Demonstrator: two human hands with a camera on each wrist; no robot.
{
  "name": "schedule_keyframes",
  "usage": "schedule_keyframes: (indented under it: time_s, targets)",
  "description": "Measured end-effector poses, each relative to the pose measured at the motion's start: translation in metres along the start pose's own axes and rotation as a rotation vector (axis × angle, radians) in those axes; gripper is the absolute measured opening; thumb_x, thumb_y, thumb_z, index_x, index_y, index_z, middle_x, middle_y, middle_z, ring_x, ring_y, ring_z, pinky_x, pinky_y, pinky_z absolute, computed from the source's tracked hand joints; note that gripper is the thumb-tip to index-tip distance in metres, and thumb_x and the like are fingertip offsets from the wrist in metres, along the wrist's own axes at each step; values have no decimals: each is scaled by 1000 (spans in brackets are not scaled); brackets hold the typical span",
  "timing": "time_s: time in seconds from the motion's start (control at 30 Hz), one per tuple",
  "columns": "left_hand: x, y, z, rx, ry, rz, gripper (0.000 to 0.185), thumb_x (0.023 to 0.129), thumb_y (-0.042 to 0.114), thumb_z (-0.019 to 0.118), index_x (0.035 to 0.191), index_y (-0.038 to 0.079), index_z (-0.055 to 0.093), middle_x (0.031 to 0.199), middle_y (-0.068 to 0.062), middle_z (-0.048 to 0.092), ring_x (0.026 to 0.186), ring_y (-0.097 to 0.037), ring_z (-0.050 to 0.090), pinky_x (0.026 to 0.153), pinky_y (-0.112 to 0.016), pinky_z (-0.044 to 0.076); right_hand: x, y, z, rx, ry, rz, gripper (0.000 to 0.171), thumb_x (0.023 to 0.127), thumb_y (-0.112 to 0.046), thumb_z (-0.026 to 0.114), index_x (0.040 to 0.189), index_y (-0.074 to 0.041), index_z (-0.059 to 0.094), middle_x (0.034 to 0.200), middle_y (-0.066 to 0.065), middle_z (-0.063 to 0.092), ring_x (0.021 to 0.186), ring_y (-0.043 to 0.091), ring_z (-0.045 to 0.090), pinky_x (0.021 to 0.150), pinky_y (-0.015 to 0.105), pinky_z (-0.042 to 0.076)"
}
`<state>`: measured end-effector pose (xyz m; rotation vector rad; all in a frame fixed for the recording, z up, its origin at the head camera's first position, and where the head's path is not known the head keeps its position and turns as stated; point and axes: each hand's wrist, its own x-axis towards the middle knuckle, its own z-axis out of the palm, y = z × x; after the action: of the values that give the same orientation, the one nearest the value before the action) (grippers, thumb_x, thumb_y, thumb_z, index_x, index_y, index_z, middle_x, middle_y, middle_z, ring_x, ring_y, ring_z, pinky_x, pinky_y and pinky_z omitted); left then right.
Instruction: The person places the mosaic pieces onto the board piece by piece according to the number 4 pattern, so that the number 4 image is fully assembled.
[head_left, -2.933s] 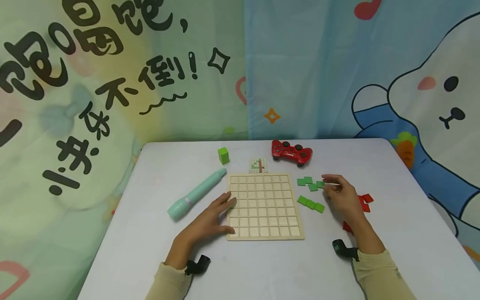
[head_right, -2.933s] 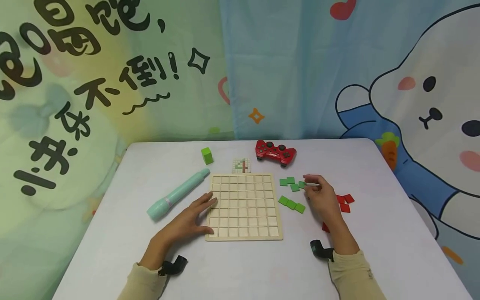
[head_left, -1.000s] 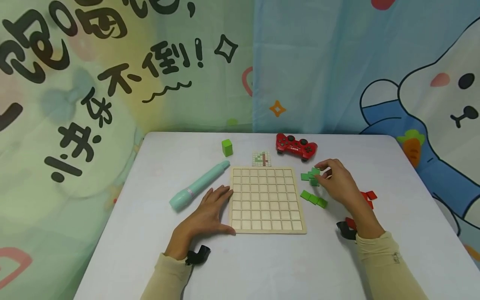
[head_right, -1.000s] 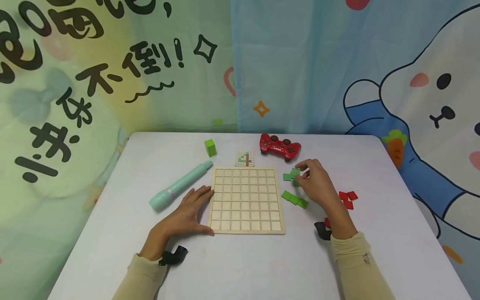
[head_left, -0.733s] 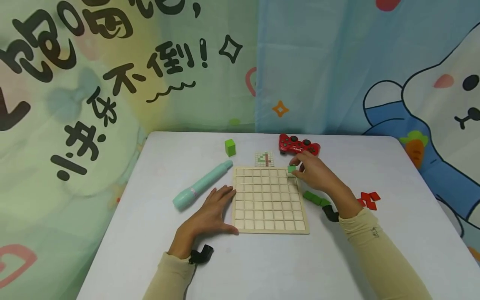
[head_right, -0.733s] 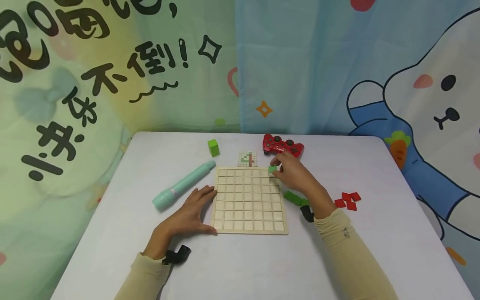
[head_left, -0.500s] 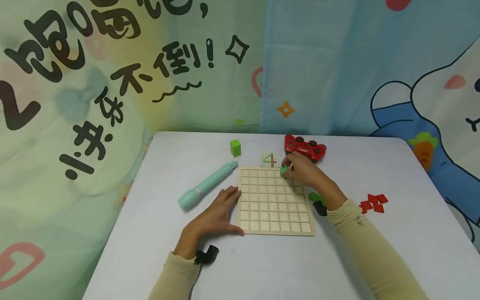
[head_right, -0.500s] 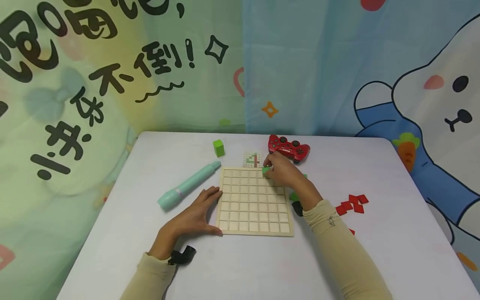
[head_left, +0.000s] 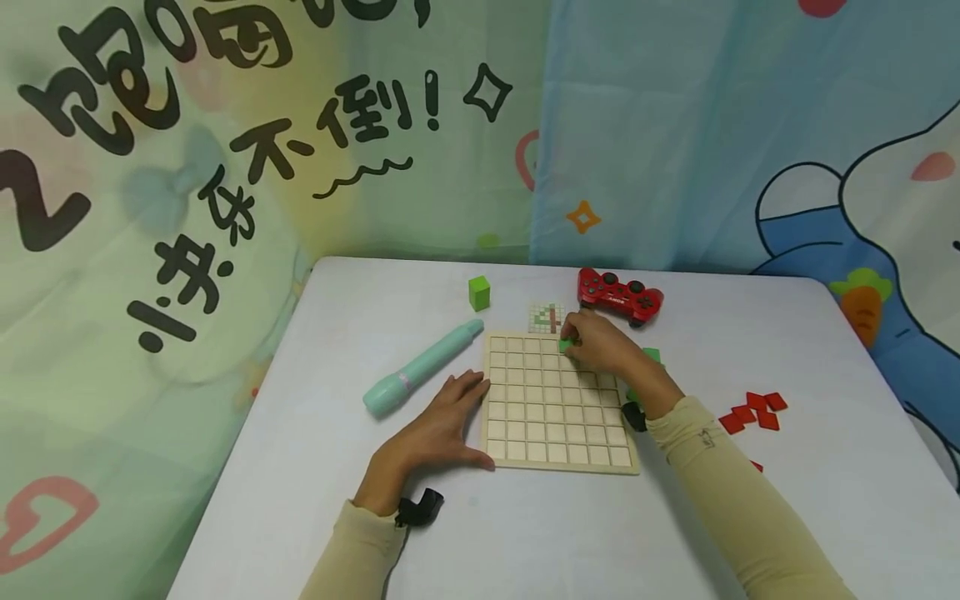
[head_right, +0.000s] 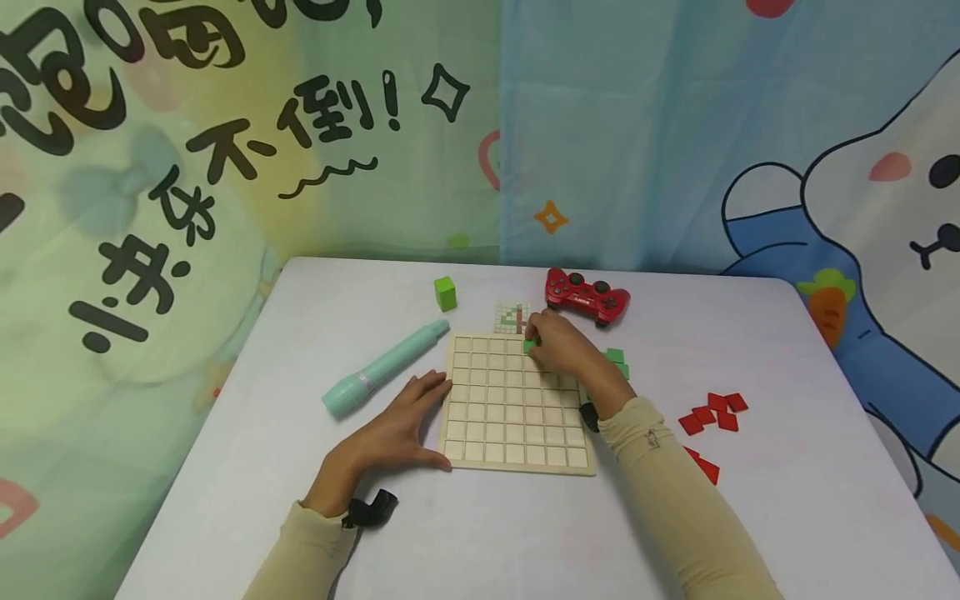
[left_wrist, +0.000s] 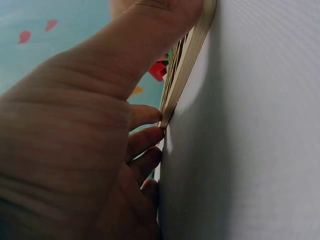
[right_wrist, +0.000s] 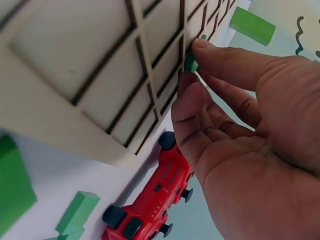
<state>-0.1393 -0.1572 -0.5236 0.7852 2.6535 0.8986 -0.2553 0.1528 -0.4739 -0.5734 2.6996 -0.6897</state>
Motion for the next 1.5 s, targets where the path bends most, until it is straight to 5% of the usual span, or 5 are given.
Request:
schedule_keyframes:
  time_s: [0.13, 0.3, 0.63, 1.1, 1.5]
  targets:
    - [0, 2, 4, -3, -3, -8, 128, 67, 45, 102, 166, 2, 33, 175, -15, 30, 166, -34, 23, 139, -47, 13, -3, 2, 1, 8, 0, 23, 18, 99, -8, 75, 110, -1, 64, 115, 20, 65, 108, 34, 64, 94, 50, 56]
    - [0, 5, 6, -13, -22, -14, 128, 68, 45, 101, 167, 3, 31, 175, -14, 28, 167, -34, 21, 139, -47, 12, -23, 3, -10, 62, 41, 78, 28, 105, -12, 67, 129, 1, 63, 127, 23, 66, 117, 38, 64, 97, 51, 57]
    - [-2, 2, -3, -1, -10, -48, 129, 68, 46, 101, 168, 4, 31, 177, -14, 25, 167, -37, 21, 138, -50, 18, -90, 49, -42, 316, 387, 382, 33, 111, -32, 58, 140, -15, 64, 121, 14, 67, 100, 27, 60, 72, 28, 50]
    - [-1, 2, 2, -16, -11, -21, 129, 67, 46, 102, 167, 3, 32, 176, -16, 26, 166, -39, 22, 138, -52, 17, -112, 83, -7, 317, 308, 494, 39, 109, -18, 59, 146, -8, 58, 144, 22, 58, 116, 34, 58, 82, 30, 53]
    - [0, 4, 1, -17, -16, -23, 130, 67, 46, 102, 168, 3, 31, 177, -16, 26, 166, -38, 21, 138, -50, 16, -113, 92, -1, 251, 246, 448, 41, 102, -12, 66, 141, -4, 55, 119, 20, 57, 106, 32, 54, 81, 34, 49]
